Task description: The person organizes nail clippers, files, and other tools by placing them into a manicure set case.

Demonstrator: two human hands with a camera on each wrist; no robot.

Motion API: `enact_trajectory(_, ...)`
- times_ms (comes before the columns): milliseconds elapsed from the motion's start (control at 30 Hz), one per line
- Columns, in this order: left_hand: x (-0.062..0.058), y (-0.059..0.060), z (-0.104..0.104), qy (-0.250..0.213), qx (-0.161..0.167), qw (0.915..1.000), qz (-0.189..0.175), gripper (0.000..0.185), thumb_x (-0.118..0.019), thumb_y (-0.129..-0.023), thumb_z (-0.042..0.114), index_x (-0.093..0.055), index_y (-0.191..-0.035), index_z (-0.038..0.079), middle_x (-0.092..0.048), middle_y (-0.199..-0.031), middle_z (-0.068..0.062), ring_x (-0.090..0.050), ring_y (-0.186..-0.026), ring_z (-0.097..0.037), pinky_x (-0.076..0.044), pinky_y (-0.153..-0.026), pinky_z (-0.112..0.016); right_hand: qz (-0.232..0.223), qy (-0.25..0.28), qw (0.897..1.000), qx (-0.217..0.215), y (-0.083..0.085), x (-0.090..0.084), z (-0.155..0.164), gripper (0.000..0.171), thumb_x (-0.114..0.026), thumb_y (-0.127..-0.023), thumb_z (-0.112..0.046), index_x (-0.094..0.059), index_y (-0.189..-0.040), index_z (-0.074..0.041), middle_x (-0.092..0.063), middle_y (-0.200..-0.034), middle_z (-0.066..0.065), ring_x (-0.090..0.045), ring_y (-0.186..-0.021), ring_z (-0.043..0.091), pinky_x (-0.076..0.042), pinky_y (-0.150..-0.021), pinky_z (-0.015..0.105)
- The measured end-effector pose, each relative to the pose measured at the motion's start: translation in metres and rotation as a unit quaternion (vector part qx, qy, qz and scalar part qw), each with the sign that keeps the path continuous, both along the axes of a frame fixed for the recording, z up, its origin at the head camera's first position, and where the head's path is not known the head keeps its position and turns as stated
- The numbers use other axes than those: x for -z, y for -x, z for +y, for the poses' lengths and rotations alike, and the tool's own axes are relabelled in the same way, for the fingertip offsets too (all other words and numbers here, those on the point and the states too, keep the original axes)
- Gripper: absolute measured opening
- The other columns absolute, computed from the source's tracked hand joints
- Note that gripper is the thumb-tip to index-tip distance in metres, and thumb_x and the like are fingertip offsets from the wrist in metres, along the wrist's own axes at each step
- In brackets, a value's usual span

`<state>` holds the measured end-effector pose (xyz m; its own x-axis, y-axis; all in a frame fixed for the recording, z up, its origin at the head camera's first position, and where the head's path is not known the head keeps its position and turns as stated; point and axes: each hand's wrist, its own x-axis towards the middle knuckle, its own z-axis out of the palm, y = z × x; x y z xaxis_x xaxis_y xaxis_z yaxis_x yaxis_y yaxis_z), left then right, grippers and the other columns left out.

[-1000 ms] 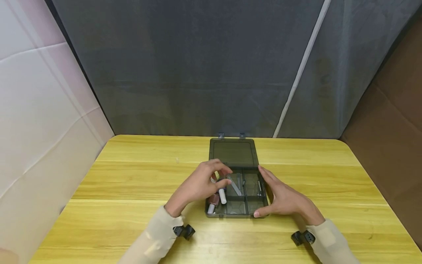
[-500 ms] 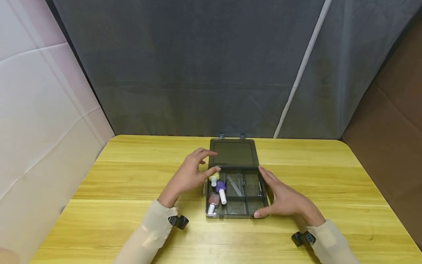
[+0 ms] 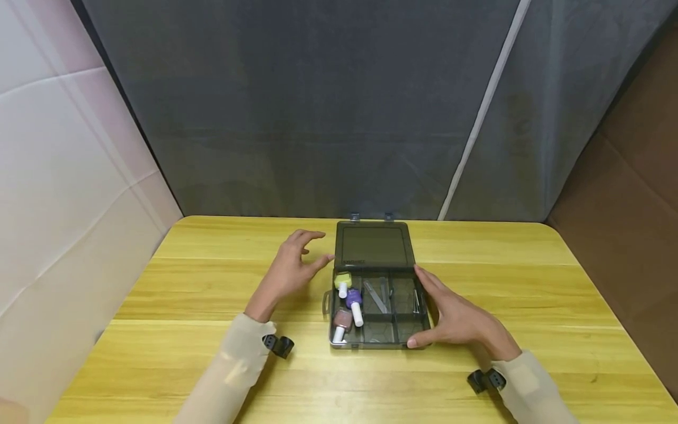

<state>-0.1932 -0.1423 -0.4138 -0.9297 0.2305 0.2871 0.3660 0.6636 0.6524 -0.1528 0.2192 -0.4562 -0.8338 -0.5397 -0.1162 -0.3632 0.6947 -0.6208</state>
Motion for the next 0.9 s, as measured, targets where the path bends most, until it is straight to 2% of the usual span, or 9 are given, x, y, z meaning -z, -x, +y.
enact_trajectory(167, 0.004, 0.005, -0.007, -0.012, -0.027, 0.9993, -0.024, 0.054, -0.073, -0.096, 0.032, -0.058, -0.141, 0.006, -0.056, -0.140, -0.018, -0.056, -0.130, -0.041, -0.053, -0.102, -0.054, 0.002, 0.004, 1.000, 0.001, 0.000, 0.000, 0.000, 0.145, -0.084, -0.064, -0.075, 0.005, -0.166, -0.021, -0.001, -0.174, 0.013, -0.017, -0.157, 0.043, -0.033, -0.117, 0.066)
enact_trajectory(700, 0.013, 0.015, -0.030, -0.023, -0.084, 0.9953, -0.044, 0.052, -0.072, -0.098, 0.027, -0.059, -0.140, 0.000, -0.058, -0.140, -0.023, -0.056, -0.125, -0.043, -0.055, -0.098, -0.054, 0.003, -0.001, 1.000, 0.004, 0.000, -0.001, 0.001, 0.145, -0.085, -0.064, -0.073, 0.003, -0.167, -0.021, -0.001, -0.174, 0.014, -0.019, -0.157, 0.044, -0.034, -0.116, 0.067)
enact_trajectory(900, 0.016, 0.016, -0.037, -0.036, -0.113, 0.9888, -0.090, 0.054, -0.069, -0.099, 0.031, -0.057, -0.143, 0.002, -0.056, -0.142, -0.022, -0.054, -0.127, -0.042, -0.052, -0.101, -0.055, 0.001, 0.001, 1.000, 0.003, 0.000, 0.000, 0.001, 0.145, -0.084, -0.064, -0.074, 0.004, -0.167, -0.021, -0.001, -0.174, 0.014, -0.018, -0.157, 0.044, -0.033, -0.117, 0.067)
